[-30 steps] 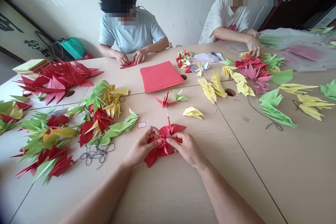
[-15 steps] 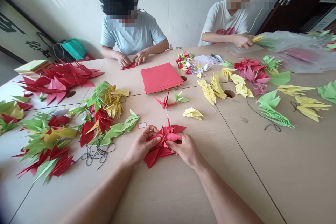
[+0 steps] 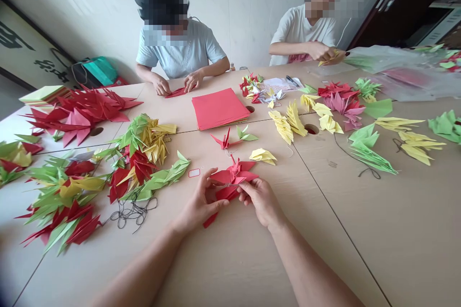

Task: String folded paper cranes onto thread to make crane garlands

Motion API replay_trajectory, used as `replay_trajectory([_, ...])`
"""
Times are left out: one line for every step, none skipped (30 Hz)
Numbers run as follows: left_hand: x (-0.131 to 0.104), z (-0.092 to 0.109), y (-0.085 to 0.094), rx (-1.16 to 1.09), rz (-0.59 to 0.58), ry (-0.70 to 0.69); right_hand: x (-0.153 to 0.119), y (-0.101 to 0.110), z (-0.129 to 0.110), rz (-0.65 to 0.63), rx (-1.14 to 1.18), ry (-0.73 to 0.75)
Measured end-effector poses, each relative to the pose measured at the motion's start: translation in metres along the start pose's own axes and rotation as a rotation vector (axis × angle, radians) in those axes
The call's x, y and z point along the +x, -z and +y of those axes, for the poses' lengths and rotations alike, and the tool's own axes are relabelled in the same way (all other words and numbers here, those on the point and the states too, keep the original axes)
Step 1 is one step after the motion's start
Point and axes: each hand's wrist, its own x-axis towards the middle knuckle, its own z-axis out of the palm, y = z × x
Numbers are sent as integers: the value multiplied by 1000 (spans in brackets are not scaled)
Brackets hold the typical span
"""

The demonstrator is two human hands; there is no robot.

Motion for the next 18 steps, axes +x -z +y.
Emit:
replay_trajectory([0, -2, -1, 66, 2, -20, 0, 0, -1, 2, 12, 2])
replay_trajectory([0, -4, -1, 116, 0, -36, 0, 1, -1, 2, 21, 6])
replay_trajectory([0, -6, -1, 140, -5, -44, 0, 1, -2, 0, 27, 11])
replay_trajectory([0, -7, -2, 151, -12, -49, 0, 1, -2, -6, 30, 18])
replay_trajectory([1, -8, -2, 152, -16, -52, -1, 2, -2, -15, 30, 25])
replay_trajectory([1, -9, -2, 144, -15, -53, -1, 1, -3, -27, 24, 32])
replay_trajectory([2, -9, -2, 129, -9, -53, -2, 1, -3, -41, 15, 41])
replay_trajectory([2, -9, -2, 110, 2, -53, -3, 1, -3, -53, 3, 51])
replay_trajectory([2, -9, -2, 89, 15, -52, -4, 1, -3, -63, -11, 64])
replay_trajectory([3, -8, -1, 73, 23, -51, -4, 0, -3, -69, -26, 78])
replay_trajectory([3, -8, -1, 59, 26, -48, -5, 0, -3, -71, -41, 93])
replay_trajectory([3, -7, -1, 46, 25, -44, -5, 0, -2, -73, -56, 107])
replay_trajectory([3, -6, -1, 32, 23, -41, -5, 0, -1, -73, -72, 119])
replay_trajectory([3, -5, -1, 16, 23, -39, -5, 0, -1, -72, -88, 127])
replay_trajectory([2, -5, -1, -4, 24, -37, -4, 0, 0, -68, -103, 133])
replay_trajectory([2, -4, -1, -26, 27, -34, -4, 0, 2, -64, -118, 137])
replay_trajectory([2, -3, -2, -48, 33, -30, -4, 0, 3, -59, -130, 140])
replay_trajectory([3, -3, -2, -67, 39, -24, -3, 0, 4, -55, -140, 142])
